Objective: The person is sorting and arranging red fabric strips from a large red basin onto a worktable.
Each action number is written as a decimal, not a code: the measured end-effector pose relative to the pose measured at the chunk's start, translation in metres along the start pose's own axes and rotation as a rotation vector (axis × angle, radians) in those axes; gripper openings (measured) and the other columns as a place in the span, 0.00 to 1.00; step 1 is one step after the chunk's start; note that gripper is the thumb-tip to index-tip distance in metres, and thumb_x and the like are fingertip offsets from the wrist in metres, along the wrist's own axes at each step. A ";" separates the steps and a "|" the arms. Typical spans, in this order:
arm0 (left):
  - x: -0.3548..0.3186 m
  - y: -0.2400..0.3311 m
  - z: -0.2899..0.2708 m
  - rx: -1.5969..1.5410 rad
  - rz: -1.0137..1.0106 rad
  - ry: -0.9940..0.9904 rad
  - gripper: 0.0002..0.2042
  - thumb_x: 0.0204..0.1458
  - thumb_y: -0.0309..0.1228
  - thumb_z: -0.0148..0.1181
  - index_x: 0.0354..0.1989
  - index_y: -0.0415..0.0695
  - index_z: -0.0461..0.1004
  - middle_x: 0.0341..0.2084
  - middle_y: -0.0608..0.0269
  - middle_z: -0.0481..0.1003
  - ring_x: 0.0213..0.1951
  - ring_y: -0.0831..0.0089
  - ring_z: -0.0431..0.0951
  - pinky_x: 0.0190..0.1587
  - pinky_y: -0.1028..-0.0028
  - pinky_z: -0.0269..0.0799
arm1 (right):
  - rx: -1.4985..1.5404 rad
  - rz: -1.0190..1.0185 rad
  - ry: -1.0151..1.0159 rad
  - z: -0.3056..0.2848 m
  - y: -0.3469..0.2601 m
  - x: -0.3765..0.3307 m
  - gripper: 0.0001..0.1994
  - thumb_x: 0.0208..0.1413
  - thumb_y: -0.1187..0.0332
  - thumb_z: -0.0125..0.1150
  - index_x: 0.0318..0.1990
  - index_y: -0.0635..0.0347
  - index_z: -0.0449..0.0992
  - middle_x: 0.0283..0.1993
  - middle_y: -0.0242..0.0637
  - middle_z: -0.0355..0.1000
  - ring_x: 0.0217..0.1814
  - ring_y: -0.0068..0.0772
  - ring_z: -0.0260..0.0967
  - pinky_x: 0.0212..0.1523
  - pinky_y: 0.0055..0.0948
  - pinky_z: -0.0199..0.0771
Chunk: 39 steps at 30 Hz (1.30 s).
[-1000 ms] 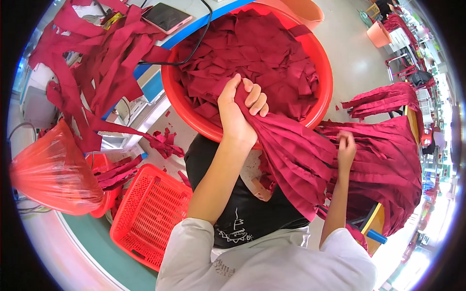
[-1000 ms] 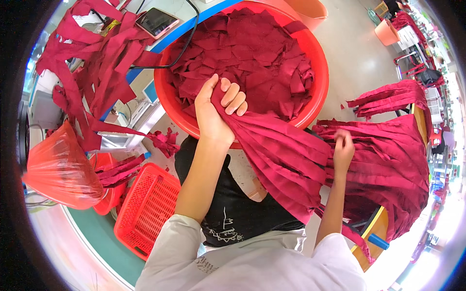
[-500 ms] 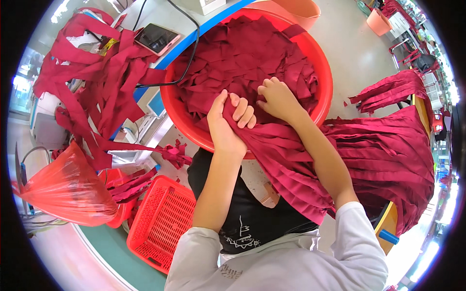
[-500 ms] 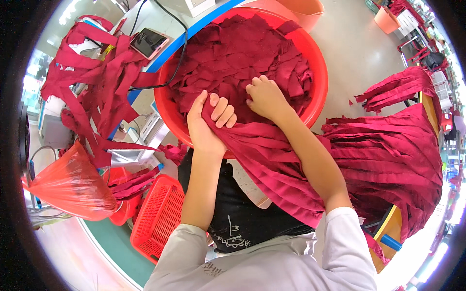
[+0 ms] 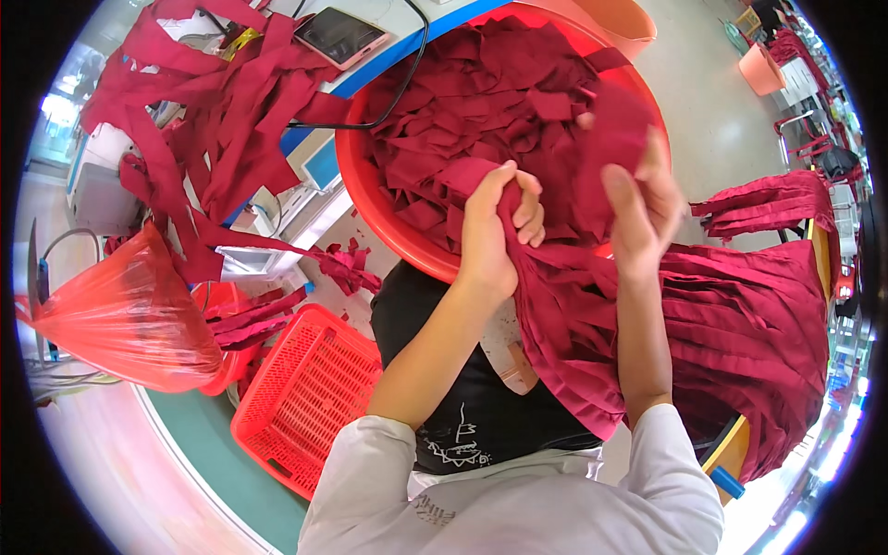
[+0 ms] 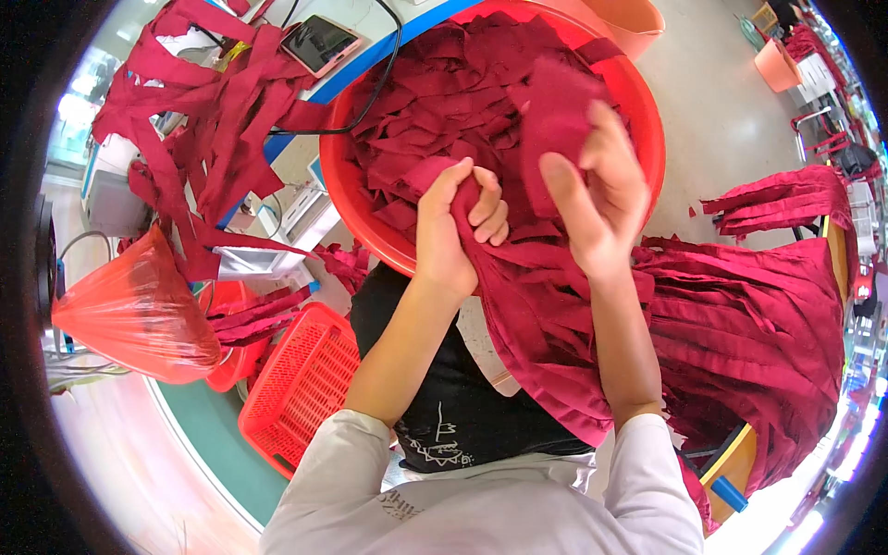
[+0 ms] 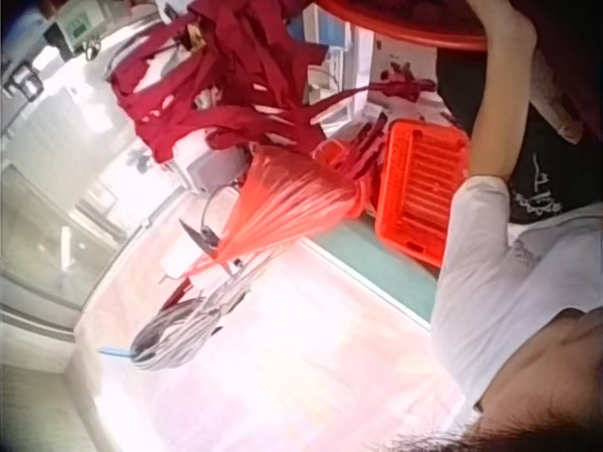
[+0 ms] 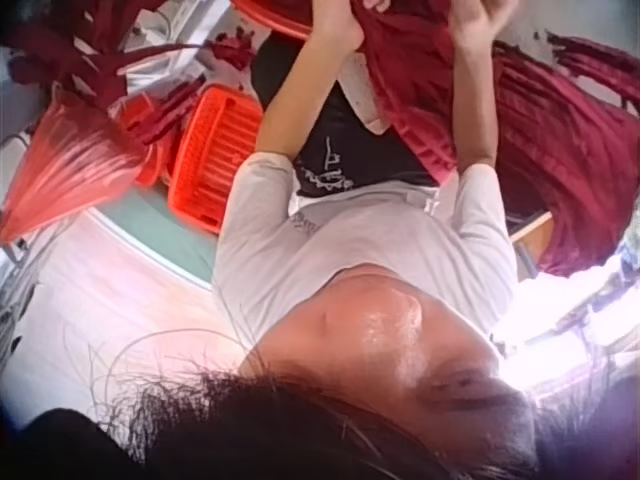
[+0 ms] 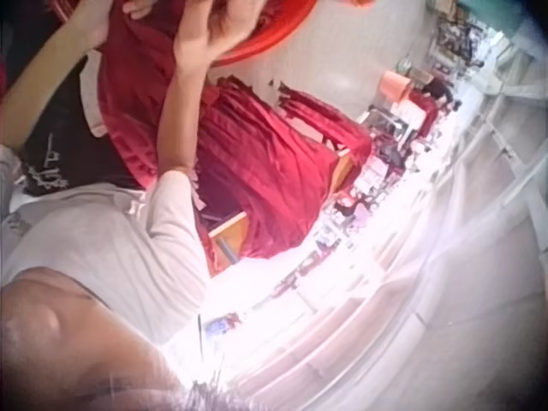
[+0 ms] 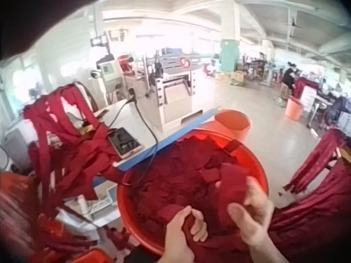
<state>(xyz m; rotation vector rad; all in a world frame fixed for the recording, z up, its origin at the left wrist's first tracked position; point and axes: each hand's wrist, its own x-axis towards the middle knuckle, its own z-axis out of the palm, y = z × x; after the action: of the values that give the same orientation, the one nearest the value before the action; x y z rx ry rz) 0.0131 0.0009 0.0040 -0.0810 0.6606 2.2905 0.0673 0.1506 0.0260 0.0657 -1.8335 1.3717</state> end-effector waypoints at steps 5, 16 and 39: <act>-0.004 -0.003 0.007 0.058 -0.026 0.049 0.17 0.62 0.42 0.44 0.34 0.41 0.71 0.11 0.72 0.57 0.13 0.79 0.57 0.19 0.77 0.57 | 0.137 -0.042 -0.182 0.004 -0.001 0.003 0.03 0.53 0.80 0.58 0.31 0.66 0.70 0.58 0.50 0.66 0.57 0.33 0.65 0.57 0.29 0.62; -0.017 -0.037 0.020 0.522 -0.290 -0.318 0.26 0.65 0.52 0.39 0.39 0.41 0.76 0.12 0.75 0.58 0.14 0.85 0.57 0.19 0.81 0.53 | 0.084 0.015 0.678 -0.049 0.020 0.049 0.04 0.56 0.71 0.60 0.34 0.62 0.76 0.35 0.36 0.71 0.40 0.31 0.72 0.40 0.27 0.74; -0.004 -0.003 -0.002 -0.041 0.022 0.201 0.15 0.60 0.45 0.48 0.26 0.49 0.68 0.12 0.72 0.58 0.15 0.78 0.57 0.22 0.76 0.55 | -1.220 0.048 -0.403 -0.040 0.084 0.013 0.25 0.46 0.65 0.66 0.55 0.45 0.72 0.56 0.40 0.68 0.64 0.50 0.58 0.60 0.49 0.59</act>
<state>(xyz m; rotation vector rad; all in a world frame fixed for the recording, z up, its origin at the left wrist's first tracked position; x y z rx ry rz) 0.0181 -0.0010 0.0016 -0.3290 0.7189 2.3368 0.0408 0.2221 -0.0285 -0.3580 -2.7224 0.0734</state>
